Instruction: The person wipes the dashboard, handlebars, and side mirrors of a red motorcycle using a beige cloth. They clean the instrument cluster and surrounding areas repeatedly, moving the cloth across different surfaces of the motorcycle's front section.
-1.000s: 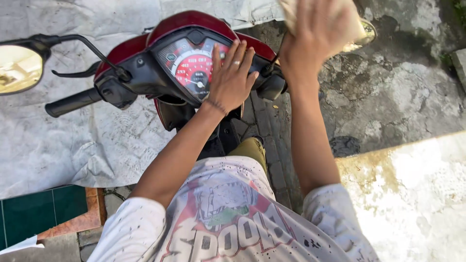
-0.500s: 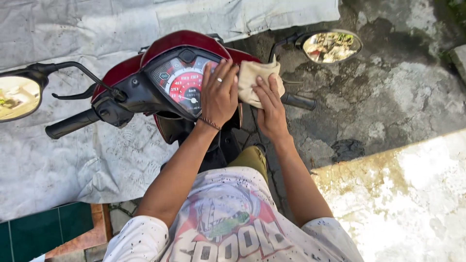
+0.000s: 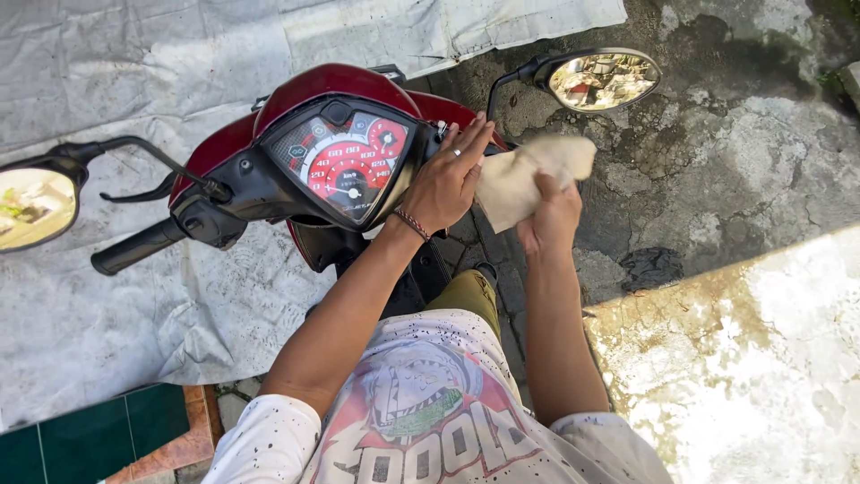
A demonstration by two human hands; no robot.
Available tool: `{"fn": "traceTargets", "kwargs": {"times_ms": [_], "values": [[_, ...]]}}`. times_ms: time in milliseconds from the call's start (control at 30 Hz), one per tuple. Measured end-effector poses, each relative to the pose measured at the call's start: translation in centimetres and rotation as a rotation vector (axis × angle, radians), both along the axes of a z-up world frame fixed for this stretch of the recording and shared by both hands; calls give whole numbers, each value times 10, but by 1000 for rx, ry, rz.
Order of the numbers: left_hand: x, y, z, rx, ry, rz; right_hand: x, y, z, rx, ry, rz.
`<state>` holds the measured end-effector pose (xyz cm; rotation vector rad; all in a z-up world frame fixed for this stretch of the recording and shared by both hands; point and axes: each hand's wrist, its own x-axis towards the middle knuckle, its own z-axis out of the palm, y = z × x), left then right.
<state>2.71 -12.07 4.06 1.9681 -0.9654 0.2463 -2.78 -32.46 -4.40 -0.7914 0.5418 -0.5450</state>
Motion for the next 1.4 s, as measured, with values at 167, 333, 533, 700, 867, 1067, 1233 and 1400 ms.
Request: {"fn": "traceTargets", "kwargs": {"times_ms": [167,333,533,700,867,1067,1233,1400], "values": [[2,3,0,156,-149,23,75,-7,49,313,-98,582],[10,14,0,211,-169,34,100,-5,11,242,-202,594],[17,17,-26,251,-235,90,8,-1,22,-91,-309,497],[9,14,-30,267,-236,92,-73,-32,21,-40,-195,224],[-2,4,-32,287,-207,189,-96,-80,-41,-246,-311,-434],[3,6,-34,250,-217,200,-27,6,-37,-1490,169,-236],[7,6,-33,194,-111,154,-34,84,-9,-1368,166,-135],[-6,7,-3,135,-49,121,-69,100,8,-682,-101,94]]}}
